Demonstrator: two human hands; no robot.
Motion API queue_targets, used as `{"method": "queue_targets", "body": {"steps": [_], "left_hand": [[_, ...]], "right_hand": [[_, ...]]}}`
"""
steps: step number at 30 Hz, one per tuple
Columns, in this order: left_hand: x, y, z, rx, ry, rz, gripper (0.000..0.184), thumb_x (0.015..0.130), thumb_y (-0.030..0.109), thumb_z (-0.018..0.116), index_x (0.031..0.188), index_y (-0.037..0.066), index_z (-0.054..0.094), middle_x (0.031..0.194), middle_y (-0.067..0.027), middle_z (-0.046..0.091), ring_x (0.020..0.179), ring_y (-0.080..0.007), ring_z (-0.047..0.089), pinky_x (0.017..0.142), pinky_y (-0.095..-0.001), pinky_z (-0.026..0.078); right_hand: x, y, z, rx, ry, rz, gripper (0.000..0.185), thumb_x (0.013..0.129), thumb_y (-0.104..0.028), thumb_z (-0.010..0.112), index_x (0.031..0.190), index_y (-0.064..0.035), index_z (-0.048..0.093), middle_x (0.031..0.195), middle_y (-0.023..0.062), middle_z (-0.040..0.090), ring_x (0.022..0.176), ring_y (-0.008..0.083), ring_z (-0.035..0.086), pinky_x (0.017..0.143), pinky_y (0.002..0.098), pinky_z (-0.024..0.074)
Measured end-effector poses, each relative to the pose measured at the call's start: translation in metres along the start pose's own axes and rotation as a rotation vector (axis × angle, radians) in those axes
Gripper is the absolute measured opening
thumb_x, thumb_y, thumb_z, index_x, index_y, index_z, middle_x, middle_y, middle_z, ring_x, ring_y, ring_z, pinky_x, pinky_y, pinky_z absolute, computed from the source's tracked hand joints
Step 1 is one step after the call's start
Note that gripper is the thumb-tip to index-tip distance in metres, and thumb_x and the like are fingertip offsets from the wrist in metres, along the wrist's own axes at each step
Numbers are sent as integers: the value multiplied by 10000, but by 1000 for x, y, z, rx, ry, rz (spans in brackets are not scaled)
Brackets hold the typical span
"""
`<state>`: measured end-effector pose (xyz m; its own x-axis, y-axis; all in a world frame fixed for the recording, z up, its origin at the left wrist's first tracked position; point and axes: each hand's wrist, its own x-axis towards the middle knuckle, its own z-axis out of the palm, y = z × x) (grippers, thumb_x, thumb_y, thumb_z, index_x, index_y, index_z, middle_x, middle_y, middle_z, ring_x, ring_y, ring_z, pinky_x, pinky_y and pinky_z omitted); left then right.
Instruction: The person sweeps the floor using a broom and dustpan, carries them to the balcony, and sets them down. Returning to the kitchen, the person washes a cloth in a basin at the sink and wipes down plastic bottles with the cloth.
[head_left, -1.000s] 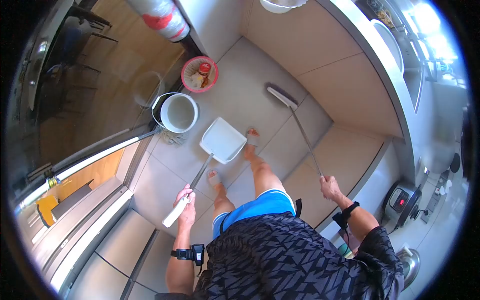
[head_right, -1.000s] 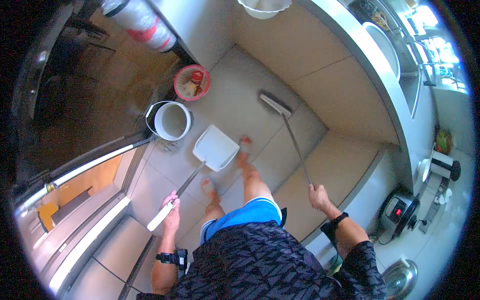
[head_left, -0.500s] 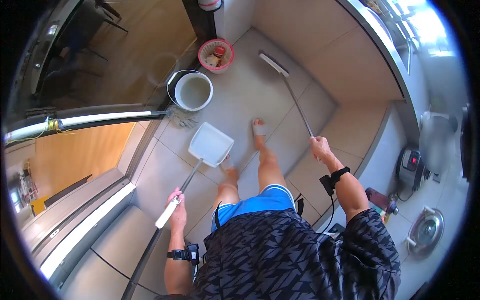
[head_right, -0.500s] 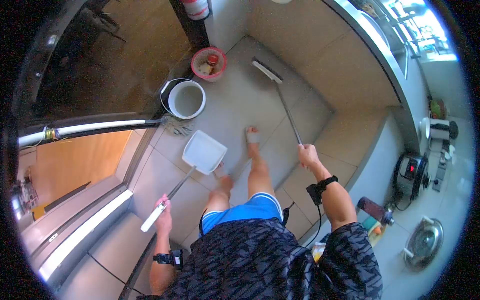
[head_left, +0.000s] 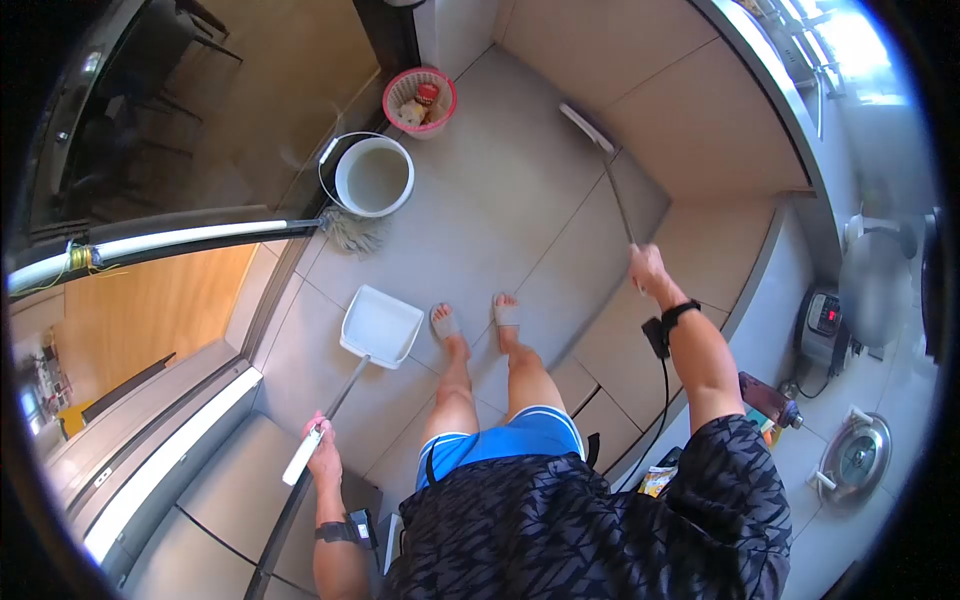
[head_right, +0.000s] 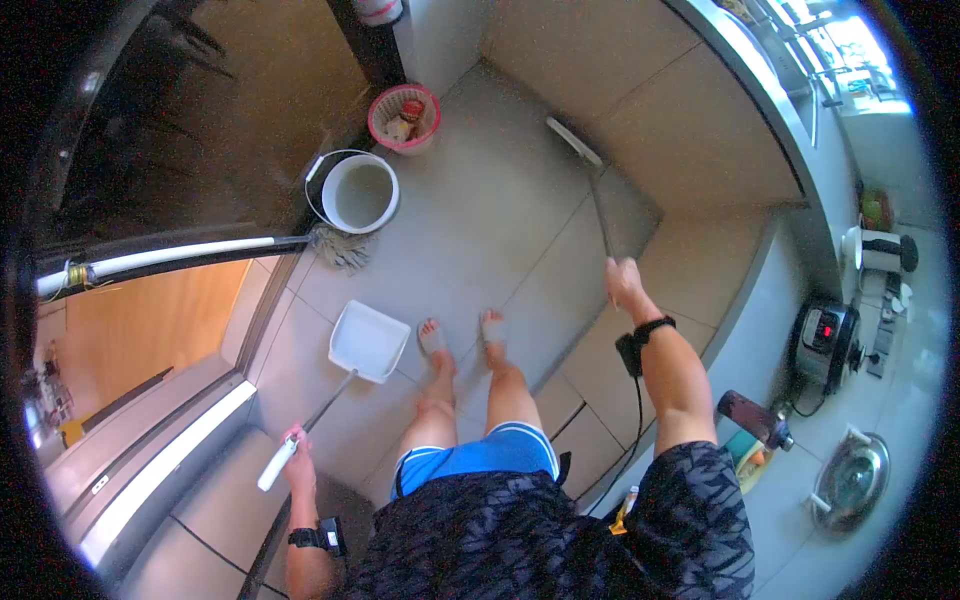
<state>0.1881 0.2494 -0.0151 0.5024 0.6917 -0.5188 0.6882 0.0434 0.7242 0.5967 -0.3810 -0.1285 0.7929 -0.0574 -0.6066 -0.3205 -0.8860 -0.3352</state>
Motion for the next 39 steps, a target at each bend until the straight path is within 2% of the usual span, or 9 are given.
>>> {"method": "queue_targets", "body": {"steps": [5,7,11,12,19,22,25,31,39], "left_hand": [[-9,5,-2,41,62,-62,216,962,163,588,1153,70,551,1362,-115,514,1078,-159,546,860,-325,492],[-11,8,-2,65,60,-74,231,967,189,582,1163,71,549,1360,-107,515,1114,-176,539,892,-356,490],[-12,11,4,62,44,-93,261,970,230,578,1184,86,542,1356,-89,518,1167,-194,519,932,-388,477],[-10,9,7,52,47,-95,266,970,238,578,1189,91,540,1355,-84,519,1176,-196,514,935,-393,474],[0,18,19,14,-27,-106,329,972,305,575,1228,109,510,1378,-53,498,1237,-202,471,993,-430,431],[-4,32,24,43,-14,-74,332,980,287,562,1236,77,538,1318,-73,532,1213,-201,507,981,-415,466],[-11,51,21,22,-43,-68,316,979,285,565,1220,85,519,1374,-80,496,1250,-210,470,1021,-443,426],[-17,71,9,36,-52,-40,288,973,260,577,1196,87,520,1414,-130,469,1279,-236,455,1029,-448,423],[14,41,-44,77,-53,-1,268,955,214,603,1183,87,543,1388,-136,501,1243,-223,490,949,-391,479]], "right_hand": [[117,-65,36,-573,-248,-230,241,886,-148,510,738,20,602,564,127,626,511,256,655,469,369,541],[76,-119,49,-78,-321,140,325,891,-196,526,622,-25,590,604,111,620,543,258,625,495,415,515],[-38,-80,134,-414,-333,-303,353,943,-215,401,800,2,639,759,213,669,665,336,685,601,435,570],[-62,-44,174,-296,-287,-58,358,948,-232,384,854,1,640,896,263,660,802,412,665,730,490,551],[-204,-70,67,-33,-461,179,444,948,-384,419,1055,-13,640,1059,279,641,1020,472,593,894,509,476],[-210,-32,51,168,-246,188,392,949,-317,488,1025,43,623,957,279,662,921,407,651,814,481,507],[-187,-13,19,414,-109,238,308,974,-290,490,972,-5,606,549,45,521,380,136,479,352,319,386],[-43,49,-7,363,-60,289,322,950,-225,445,807,37,567,535,125,567,417,234,557,403,407,446],[-190,-6,123,207,-301,283,343,962,-236,418,933,71,569,661,219,645,525,288,660,532,409,554]]}}
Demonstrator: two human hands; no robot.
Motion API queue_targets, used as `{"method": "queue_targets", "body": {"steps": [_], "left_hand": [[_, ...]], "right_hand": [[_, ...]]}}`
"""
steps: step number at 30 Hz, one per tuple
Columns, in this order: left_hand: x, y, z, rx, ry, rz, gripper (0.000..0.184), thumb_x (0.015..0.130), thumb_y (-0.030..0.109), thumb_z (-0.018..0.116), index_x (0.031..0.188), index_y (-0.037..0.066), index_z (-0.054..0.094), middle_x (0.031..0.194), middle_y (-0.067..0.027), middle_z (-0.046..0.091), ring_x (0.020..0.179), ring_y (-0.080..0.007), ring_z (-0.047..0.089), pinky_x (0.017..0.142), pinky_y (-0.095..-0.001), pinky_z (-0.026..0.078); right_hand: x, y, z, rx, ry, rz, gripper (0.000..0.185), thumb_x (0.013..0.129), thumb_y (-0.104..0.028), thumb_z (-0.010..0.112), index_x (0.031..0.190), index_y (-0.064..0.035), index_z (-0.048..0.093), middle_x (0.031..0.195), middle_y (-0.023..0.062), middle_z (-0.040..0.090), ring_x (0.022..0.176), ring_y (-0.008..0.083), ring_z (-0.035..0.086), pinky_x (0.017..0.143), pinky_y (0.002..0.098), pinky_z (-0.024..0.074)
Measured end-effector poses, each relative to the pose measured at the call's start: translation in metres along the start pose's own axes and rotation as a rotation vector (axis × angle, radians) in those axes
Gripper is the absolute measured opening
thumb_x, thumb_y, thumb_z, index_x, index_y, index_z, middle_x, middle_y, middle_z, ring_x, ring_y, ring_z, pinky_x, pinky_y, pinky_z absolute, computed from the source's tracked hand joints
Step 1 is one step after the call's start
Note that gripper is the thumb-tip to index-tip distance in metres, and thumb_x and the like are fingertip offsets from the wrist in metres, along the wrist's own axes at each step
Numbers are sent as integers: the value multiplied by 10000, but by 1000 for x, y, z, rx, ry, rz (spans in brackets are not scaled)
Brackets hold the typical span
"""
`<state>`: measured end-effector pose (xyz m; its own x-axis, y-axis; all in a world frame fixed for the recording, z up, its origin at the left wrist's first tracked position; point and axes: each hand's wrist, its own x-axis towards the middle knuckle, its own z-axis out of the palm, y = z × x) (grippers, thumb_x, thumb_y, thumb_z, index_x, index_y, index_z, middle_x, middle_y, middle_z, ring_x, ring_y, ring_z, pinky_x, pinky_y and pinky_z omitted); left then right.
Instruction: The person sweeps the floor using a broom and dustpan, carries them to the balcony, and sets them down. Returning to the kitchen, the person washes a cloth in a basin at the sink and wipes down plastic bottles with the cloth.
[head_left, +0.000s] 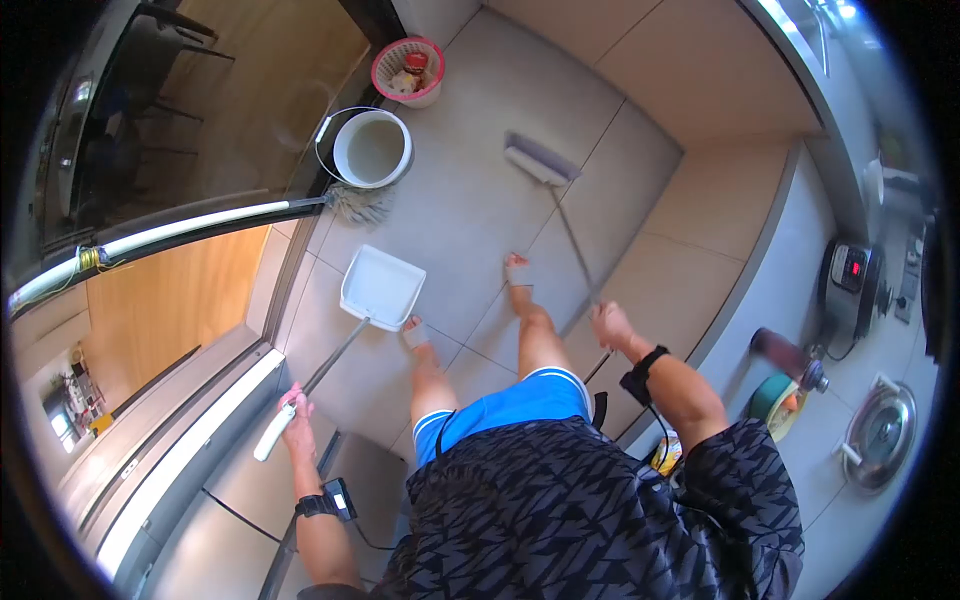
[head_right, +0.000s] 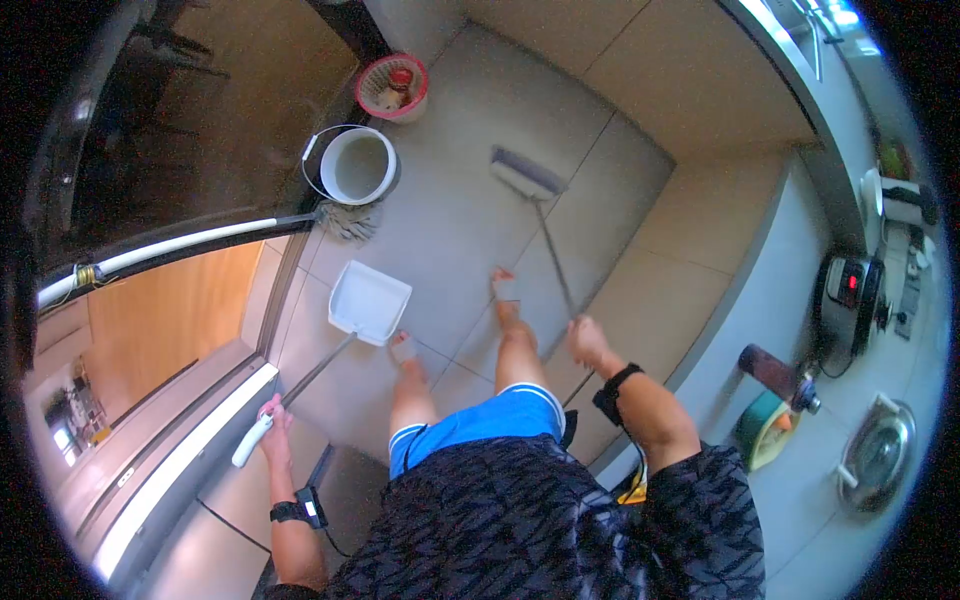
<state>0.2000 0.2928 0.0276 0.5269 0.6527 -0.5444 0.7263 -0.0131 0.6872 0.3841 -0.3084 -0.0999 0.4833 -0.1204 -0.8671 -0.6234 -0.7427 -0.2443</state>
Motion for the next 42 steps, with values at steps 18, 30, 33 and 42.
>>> {"method": "queue_targets", "body": {"steps": [18,30,33,42], "left_hand": [[62,-101,-36,221,-166,269,253,919,173,635,1108,8,598,1027,-90,643,972,-172,597,882,-298,472],[72,-101,-25,315,-181,412,243,914,156,638,1101,2,612,1035,-131,665,960,-202,628,869,-315,490],[72,-108,-27,304,-168,388,259,910,160,640,1113,1,614,1032,-131,668,955,-204,632,867,-315,491],[75,-119,-39,249,-135,396,233,889,159,654,1059,-1,641,963,-123,676,918,-204,634,844,-324,494]], "right_hand": [[-194,25,166,312,112,37,312,973,-250,406,908,14,558,525,61,486,377,176,490,377,371,410],[-221,-11,320,29,-177,-69,365,945,-246,444,924,73,621,613,215,622,515,310,657,535,433,537],[-252,-12,314,56,-265,-110,369,949,-258,449,959,75,610,593,178,607,473,265,626,494,411,513],[-243,21,258,76,3,-145,333,953,-235,473,974,66,614,597,187,607,498,270,639,510,423,511]]}}
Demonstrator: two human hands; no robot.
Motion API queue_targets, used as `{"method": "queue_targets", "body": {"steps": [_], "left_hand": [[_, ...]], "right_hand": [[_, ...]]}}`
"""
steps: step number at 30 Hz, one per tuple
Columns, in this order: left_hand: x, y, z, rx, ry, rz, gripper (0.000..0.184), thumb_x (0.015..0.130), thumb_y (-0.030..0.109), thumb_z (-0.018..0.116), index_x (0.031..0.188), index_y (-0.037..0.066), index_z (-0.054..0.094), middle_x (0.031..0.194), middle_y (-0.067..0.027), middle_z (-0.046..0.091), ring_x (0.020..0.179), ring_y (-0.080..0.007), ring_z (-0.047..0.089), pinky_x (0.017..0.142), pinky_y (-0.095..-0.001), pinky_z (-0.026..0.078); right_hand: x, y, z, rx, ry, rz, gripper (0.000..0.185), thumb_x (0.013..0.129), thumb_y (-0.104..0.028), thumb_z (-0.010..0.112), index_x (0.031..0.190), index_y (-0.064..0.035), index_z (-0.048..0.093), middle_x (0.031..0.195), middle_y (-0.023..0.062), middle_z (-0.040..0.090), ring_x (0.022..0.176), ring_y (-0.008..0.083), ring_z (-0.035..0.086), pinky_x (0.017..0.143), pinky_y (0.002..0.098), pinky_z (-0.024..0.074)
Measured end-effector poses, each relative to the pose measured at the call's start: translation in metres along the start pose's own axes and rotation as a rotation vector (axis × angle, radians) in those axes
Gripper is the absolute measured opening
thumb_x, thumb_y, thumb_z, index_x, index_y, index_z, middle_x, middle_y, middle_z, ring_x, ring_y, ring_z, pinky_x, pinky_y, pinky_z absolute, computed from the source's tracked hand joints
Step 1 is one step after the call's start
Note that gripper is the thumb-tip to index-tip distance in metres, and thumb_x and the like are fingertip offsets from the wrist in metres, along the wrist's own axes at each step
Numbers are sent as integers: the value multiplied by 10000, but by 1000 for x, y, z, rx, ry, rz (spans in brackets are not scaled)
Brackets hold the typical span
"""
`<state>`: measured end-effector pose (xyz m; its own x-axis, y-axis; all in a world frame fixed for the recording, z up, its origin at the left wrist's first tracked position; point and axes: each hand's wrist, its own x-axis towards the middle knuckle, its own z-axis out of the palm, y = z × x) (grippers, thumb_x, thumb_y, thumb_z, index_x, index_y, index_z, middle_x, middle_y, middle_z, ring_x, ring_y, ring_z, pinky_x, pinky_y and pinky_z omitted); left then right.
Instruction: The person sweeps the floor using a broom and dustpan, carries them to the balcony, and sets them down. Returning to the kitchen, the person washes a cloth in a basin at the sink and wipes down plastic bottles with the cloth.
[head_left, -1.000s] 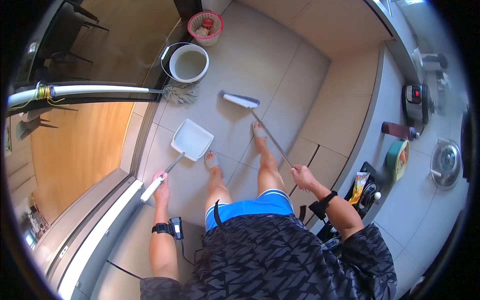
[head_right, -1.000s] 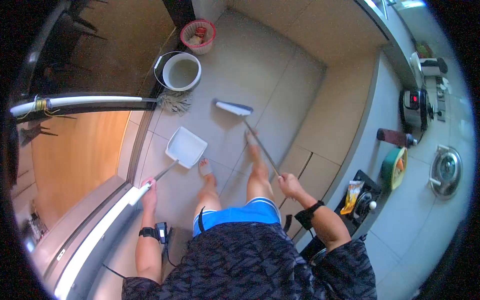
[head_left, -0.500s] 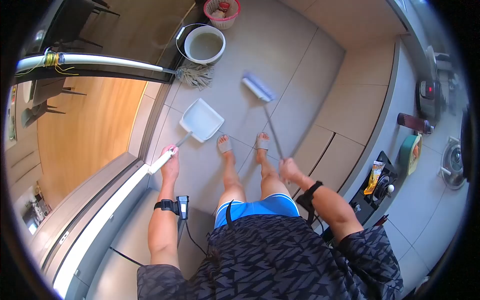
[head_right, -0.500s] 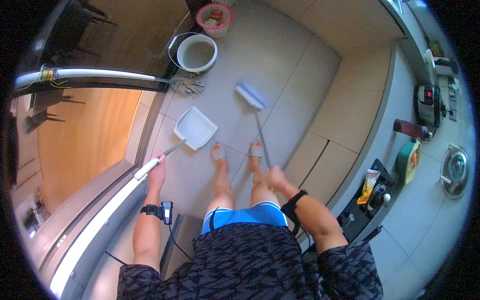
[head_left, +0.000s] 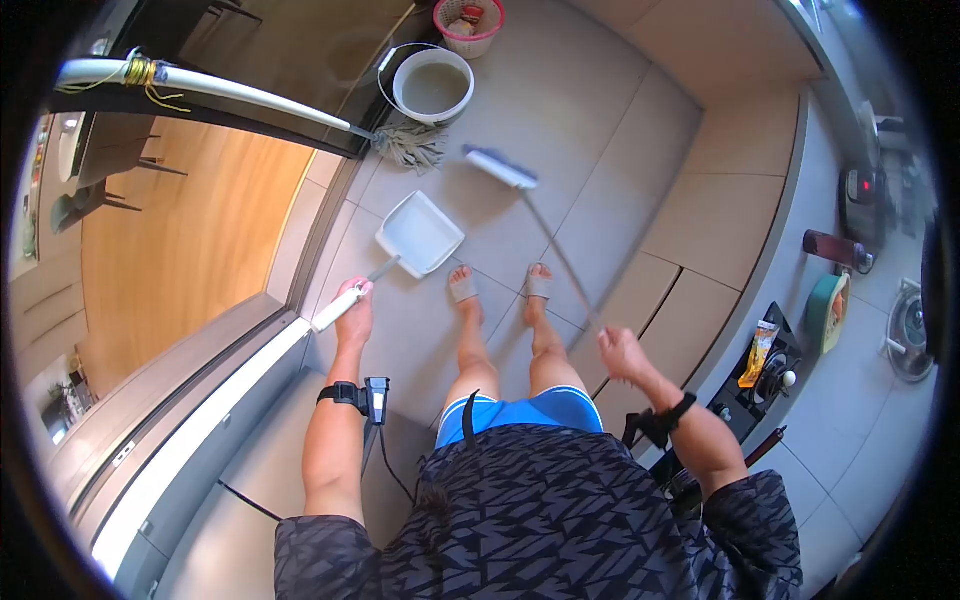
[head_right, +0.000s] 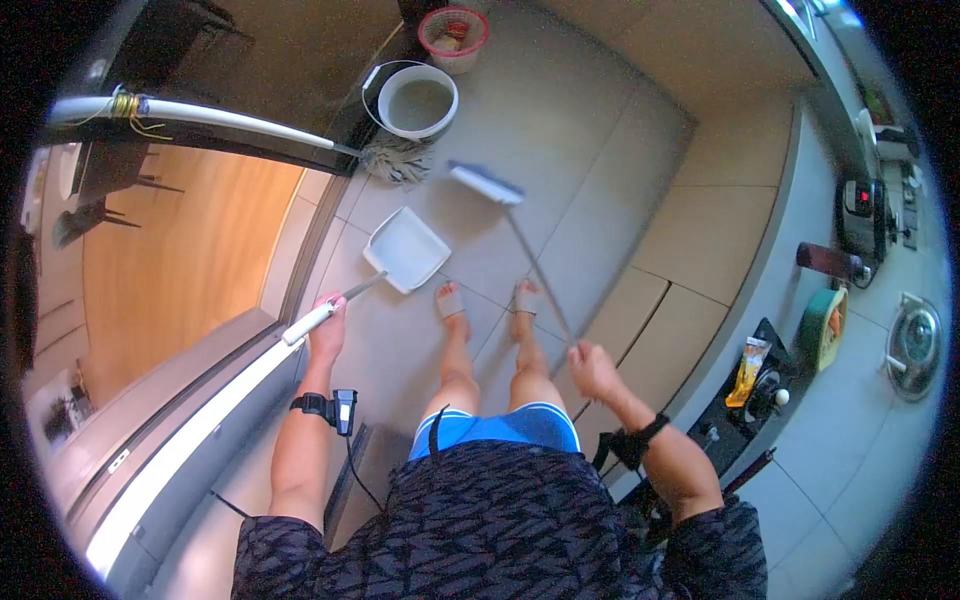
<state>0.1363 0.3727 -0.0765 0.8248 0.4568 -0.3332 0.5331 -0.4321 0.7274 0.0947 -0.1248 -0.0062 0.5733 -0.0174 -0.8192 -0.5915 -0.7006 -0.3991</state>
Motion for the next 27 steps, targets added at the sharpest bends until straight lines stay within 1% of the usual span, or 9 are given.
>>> {"method": "queue_targets", "body": {"steps": [5,7,9,12,15,18,20,25,27], "left_hand": [[-7,-5,-7,54,-11,45,233,888,168,653,1054,5,643,956,-119,676,904,-208,634,831,-326,495],[-5,-22,-4,33,19,82,233,889,170,650,1054,6,643,956,-122,677,903,-212,636,827,-331,497],[-5,-25,-3,8,30,69,233,889,170,648,1055,6,642,965,-126,678,906,-216,638,828,-337,498],[-9,-16,-8,-6,15,24,236,889,169,649,1055,2,641,991,-136,679,919,-222,642,838,-343,498],[-16,-26,-21,28,19,41,235,890,170,651,1049,-2,638,1013,-142,679,934,-223,643,849,-342,495],[-36,-26,-41,37,64,-6,223,894,162,651,1040,-5,634,1034,-145,673,957,-221,638,866,-339,492],[-50,-38,-53,3,95,-16,207,899,144,647,1039,-8,629,1058,-147,667,979,-220,632,881,-338,489],[-76,-92,-67,-61,169,-41,188,904,103,641,1049,-15,621,1126,-154,645,998,-209,617,901,-326,485],[-79,-99,-68,-55,197,-88,190,903,99,642,1054,-14,619,1120,-147,645,989,-196,614,891,-316,487]], "right_hand": [[58,-24,34,29,4,22,338,956,-231,473,810,64,549,531,121,543,416,236,593,401,397,471],[48,-17,77,-95,-228,-65,344,945,-235,480,850,80,579,544,135,562,438,254,618,416,407,486],[30,-9,116,-298,-147,-36,344,933,-215,486,1000,102,603,548,113,561,423,226,600,413,383,484],[-4,-37,76,-3,-335,27,387,933,-223,521,1150,92,578,564,89,558,409,179,560,394,344,457],[-24,-41,50,-58,-277,1,381,922,-224,531,1228,-4,585,723,223,652,557,263,652,576,411,524],[-26,-38,28,35,-107,49,390,957,-251,477,1204,30,587,671,180,636,471,233,596,499,387,499],[-9,-41,10,38,-68,56,388,971,-265,462,1086,69,623,623,142,614,416,192,541,434,363,467],[69,-59,26,3,35,95,314,946,-243,498,895,38,627,568,127,595,432,224,591,428,368,485],[68,-64,60,-73,-57,56,288,913,-250,525,841,4,641,569,145,606,462,256,623,452,403,507]]}}
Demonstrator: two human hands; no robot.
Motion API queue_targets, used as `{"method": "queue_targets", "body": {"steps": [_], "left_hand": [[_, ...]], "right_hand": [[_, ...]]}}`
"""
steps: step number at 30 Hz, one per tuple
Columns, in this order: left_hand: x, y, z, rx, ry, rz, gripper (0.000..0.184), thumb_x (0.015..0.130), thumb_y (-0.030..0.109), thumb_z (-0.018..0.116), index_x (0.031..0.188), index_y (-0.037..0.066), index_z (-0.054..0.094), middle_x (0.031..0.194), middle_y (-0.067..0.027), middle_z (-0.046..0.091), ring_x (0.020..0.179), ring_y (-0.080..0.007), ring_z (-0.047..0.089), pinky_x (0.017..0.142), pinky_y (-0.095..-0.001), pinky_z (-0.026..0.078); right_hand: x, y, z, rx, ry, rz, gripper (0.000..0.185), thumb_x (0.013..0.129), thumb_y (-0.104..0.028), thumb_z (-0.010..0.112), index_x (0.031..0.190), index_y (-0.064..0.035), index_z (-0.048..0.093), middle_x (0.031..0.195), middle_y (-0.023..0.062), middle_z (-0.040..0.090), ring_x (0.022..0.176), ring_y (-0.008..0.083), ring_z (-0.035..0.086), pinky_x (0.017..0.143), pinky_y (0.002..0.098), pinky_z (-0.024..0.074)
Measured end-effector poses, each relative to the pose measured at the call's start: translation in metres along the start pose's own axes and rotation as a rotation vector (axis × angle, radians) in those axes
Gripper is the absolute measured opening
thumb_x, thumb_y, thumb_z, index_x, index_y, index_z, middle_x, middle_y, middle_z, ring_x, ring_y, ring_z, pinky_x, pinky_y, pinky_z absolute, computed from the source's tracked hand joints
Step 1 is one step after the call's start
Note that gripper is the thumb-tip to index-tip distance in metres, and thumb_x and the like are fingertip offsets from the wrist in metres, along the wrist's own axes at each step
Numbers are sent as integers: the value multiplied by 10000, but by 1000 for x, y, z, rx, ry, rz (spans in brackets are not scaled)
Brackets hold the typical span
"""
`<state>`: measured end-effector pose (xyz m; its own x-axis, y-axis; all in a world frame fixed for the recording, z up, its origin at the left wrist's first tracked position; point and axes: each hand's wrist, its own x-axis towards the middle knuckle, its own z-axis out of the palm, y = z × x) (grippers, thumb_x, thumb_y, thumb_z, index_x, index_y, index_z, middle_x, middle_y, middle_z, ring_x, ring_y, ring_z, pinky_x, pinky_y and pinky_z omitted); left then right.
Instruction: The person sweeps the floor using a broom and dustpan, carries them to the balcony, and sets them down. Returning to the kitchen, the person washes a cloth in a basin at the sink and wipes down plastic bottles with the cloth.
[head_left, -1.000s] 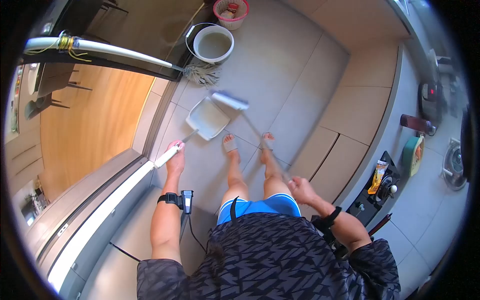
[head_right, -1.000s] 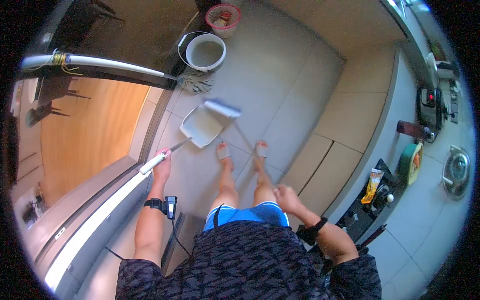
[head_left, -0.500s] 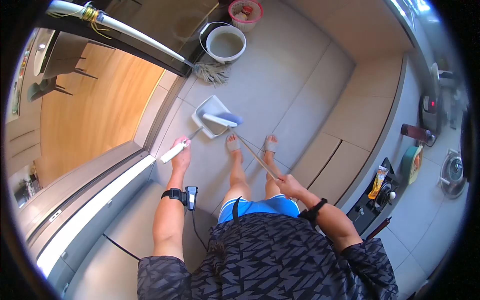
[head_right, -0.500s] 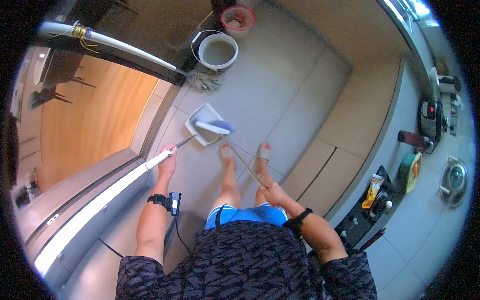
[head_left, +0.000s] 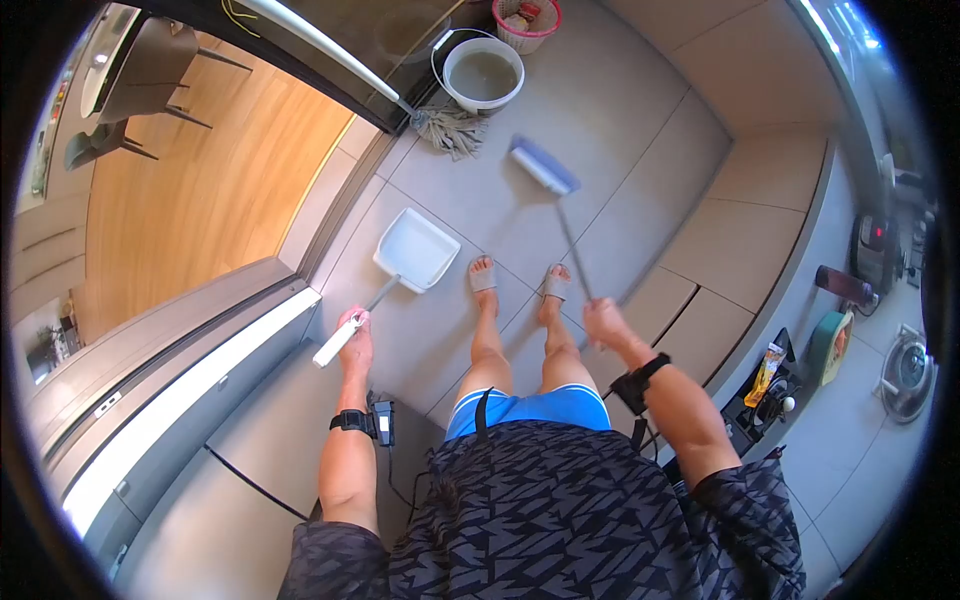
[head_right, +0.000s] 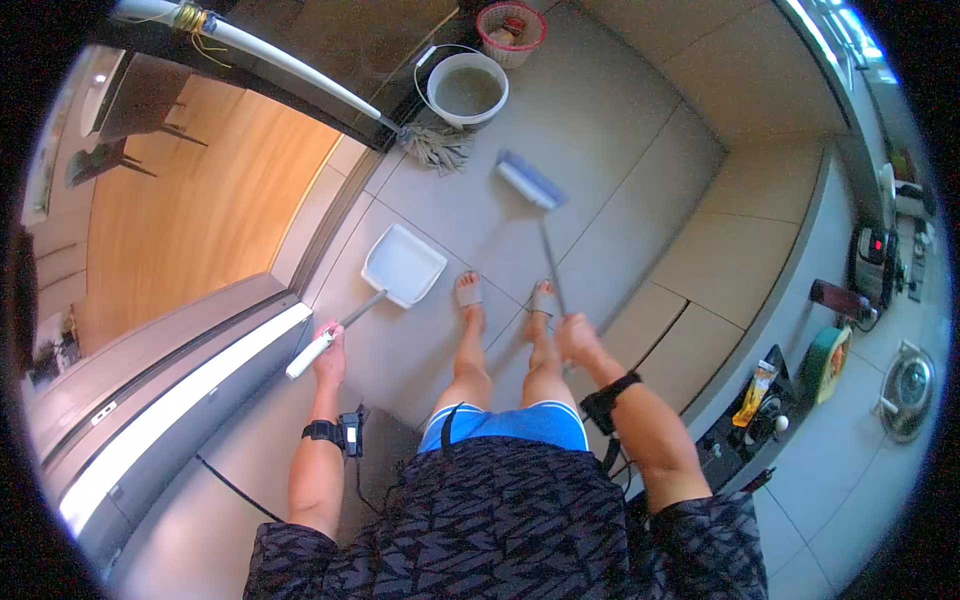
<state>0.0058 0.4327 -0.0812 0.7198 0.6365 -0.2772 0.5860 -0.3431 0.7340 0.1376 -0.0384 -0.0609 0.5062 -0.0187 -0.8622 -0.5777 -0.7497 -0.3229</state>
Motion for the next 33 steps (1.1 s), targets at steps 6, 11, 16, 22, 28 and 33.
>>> {"method": "queue_targets", "body": {"steps": [6,11,16,22,28,33], "left_hand": [[7,14,-6,-48,-10,-33,211,898,116,638,1078,9,610,976,-64,642,914,-147,595,828,-280,484],[10,1,-8,-91,-27,-7,198,911,140,632,1068,21,611,1001,-64,627,924,-147,583,841,-282,475],[5,-7,-17,-110,-65,-122,202,914,146,632,1080,32,608,1061,-73,614,983,-160,571,888,-297,459],[0,-33,-35,-181,-61,-193,183,911,138,635,1059,32,618,1208,-147,607,1106,-213,570,961,-318,435],[-6,-44,-57,-47,-124,-94,208,896,144,663,1057,19,620,1241,-196,595,1140,-235,570,968,-337,439],[-10,-52,-46,-35,2,-99,232,894,173,675,1053,15,616,1089,-149,648,1011,-206,609,905,-329,473]], "right_hand": [[-32,5,88,-268,-341,-123,331,931,-269,465,990,13,628,673,182,665,534,281,662,508,395,534],[-70,-22,58,-182,-368,-96,335,917,-280,508,846,16,648,598,164,633,518,281,648,496,420,528],[-106,-5,-3,125,-285,56,346,964,-259,475,1087,42,594,595,79,555,439,181,552,396,331,441],[-120,49,-56,475,-38,240,340,980,-273,480,1178,-8,559,592,51,503,406,145,481,347,317,377],[-54,75,-46,625,187,362,298,956,-262,489,1042,15,558,563,70,500,413,172,477,385,344,402],[-31,53,63,413,-182,280,329,945,-263,479,1161,-21,538,619,76,535,452,156,515,380,335,412]]}}
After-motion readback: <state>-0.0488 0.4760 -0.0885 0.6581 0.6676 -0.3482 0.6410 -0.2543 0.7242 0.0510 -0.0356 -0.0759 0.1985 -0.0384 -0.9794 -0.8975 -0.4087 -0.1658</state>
